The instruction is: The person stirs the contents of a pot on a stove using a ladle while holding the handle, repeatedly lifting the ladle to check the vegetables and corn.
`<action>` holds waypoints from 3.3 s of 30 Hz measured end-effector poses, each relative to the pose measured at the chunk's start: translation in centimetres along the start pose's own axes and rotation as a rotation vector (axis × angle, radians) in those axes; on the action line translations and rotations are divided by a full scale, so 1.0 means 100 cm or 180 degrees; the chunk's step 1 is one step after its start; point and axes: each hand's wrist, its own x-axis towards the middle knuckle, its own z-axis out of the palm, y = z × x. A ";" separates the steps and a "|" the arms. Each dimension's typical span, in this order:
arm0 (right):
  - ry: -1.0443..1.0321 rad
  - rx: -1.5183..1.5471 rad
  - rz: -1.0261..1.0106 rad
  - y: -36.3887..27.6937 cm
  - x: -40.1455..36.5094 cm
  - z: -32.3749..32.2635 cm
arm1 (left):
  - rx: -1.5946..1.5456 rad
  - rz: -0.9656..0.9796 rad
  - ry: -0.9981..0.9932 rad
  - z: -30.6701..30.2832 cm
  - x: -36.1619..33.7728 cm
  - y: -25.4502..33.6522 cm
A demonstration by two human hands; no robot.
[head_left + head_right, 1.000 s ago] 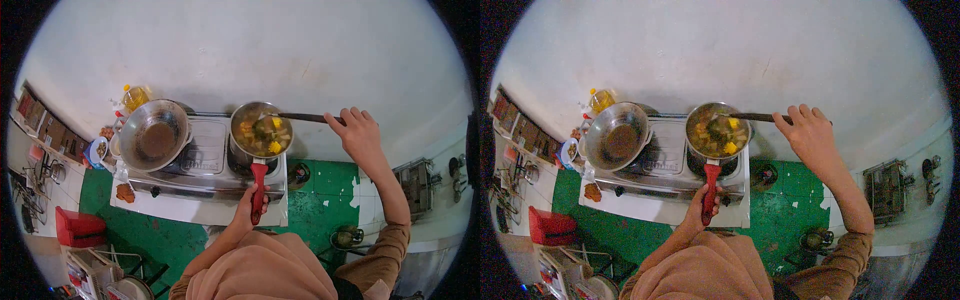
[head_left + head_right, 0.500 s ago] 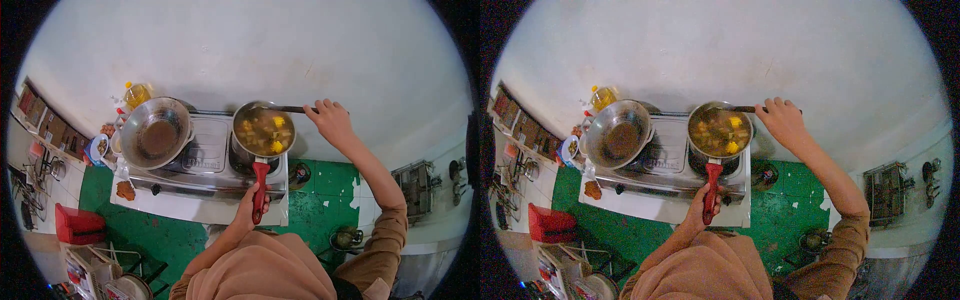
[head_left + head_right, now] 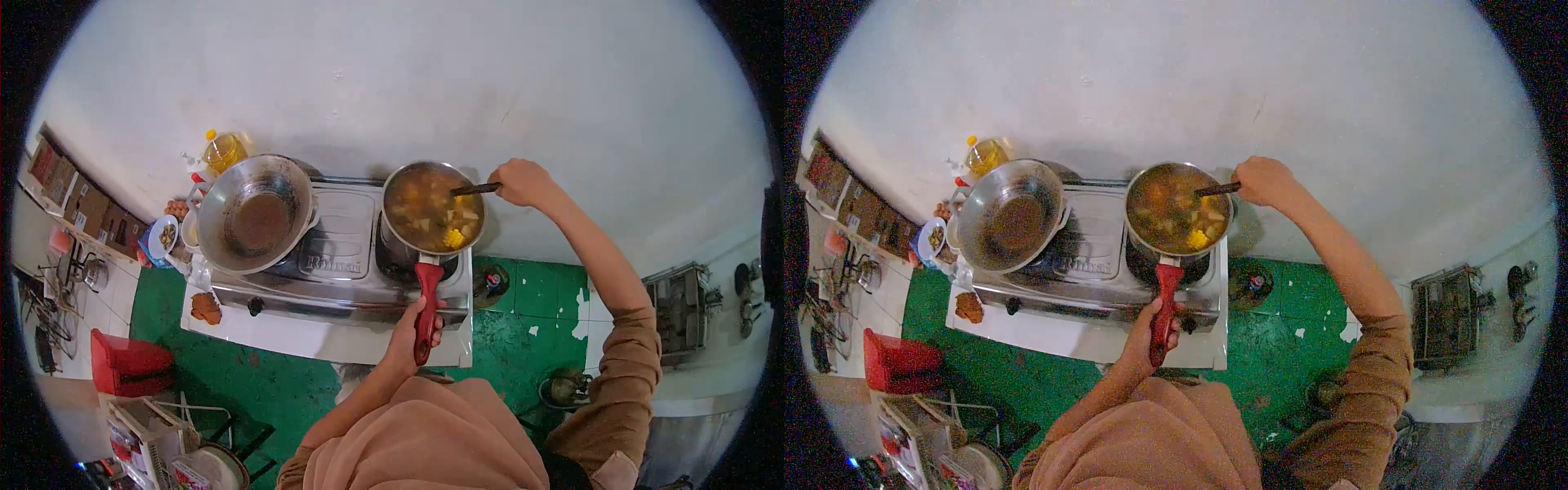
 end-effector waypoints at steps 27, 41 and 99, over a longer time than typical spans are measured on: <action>0.0418 -0.0122 0.0288 -0.017 -0.101 -0.050 | -0.0068 -0.0056 -0.0011 -0.005 0.005 -0.002; 0.1167 -0.0418 0.0767 -0.035 -0.156 0.004 | 0.0007 -0.0011 0.0031 -0.002 0.004 0.000; 0.0016 -0.0057 0.0271 0.013 -0.050 -0.039 | -0.0115 -0.0104 -0.0119 -0.004 0.004 -0.001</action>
